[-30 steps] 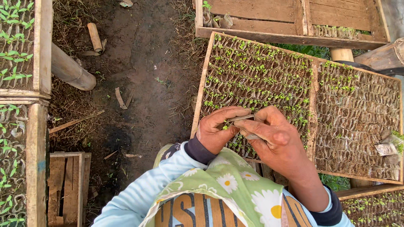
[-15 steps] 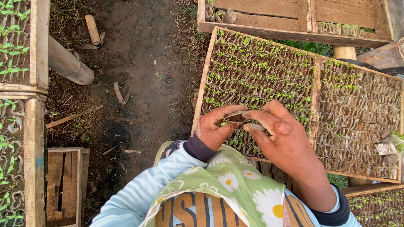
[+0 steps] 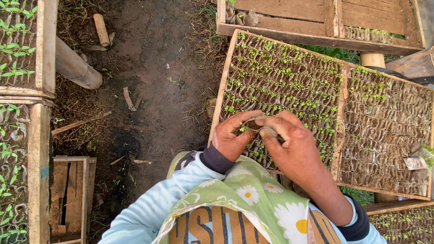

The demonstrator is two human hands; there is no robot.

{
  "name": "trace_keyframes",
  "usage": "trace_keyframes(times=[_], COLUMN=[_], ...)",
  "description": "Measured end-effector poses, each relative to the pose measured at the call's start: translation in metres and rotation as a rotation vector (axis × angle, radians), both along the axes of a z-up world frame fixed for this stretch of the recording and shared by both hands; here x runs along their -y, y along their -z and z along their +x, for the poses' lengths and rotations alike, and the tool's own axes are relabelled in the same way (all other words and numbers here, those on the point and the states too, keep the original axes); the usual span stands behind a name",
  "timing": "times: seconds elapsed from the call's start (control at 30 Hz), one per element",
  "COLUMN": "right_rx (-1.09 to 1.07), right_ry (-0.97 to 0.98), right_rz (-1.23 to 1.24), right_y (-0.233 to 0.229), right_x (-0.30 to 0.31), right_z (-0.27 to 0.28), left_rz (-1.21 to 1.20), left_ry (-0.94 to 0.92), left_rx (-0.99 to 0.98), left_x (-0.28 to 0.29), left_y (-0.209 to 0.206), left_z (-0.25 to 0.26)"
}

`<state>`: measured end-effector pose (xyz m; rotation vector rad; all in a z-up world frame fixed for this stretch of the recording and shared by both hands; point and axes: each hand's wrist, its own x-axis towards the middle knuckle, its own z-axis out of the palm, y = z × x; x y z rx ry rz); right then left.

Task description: The person handles small seedlings in a nursery setting, picking them from a wooden tray and placing them into small biodegradable bags. The person works with multiple trays of seedlings, carefully separating and bagging individual plants by hand.

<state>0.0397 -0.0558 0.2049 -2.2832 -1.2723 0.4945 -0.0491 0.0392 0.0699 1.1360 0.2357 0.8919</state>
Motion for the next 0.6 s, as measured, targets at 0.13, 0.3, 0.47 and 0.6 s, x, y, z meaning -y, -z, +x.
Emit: trace_keyframes(times=[0.13, 0.3, 0.47, 0.6], right_rx=[-0.030, -0.122, -0.174, -0.180], right_ry=[0.001, -0.068, -0.145, -0.217], right_rz=[0.063, -0.177, -0.425, -0.551], right_y=[-0.015, -0.039, -0.040, -0.024], right_x=[-0.003, -0.031, -0.053, -0.064], right_z=[0.015, 0.022, 0.029, 0.046], left_rz=[-0.142, -0.178, -0.199, -0.245], left_ry=[0.091, 0.255, 0.387, 0.498], left_rx=[0.045, 0.039, -0.024, -0.124], left_x=[0.001, -0.022, -0.030, -0.039], left_y=[0.022, 0.019, 0.032, 0.030], left_z=[0.008, -0.001, 0.004, 0.012])
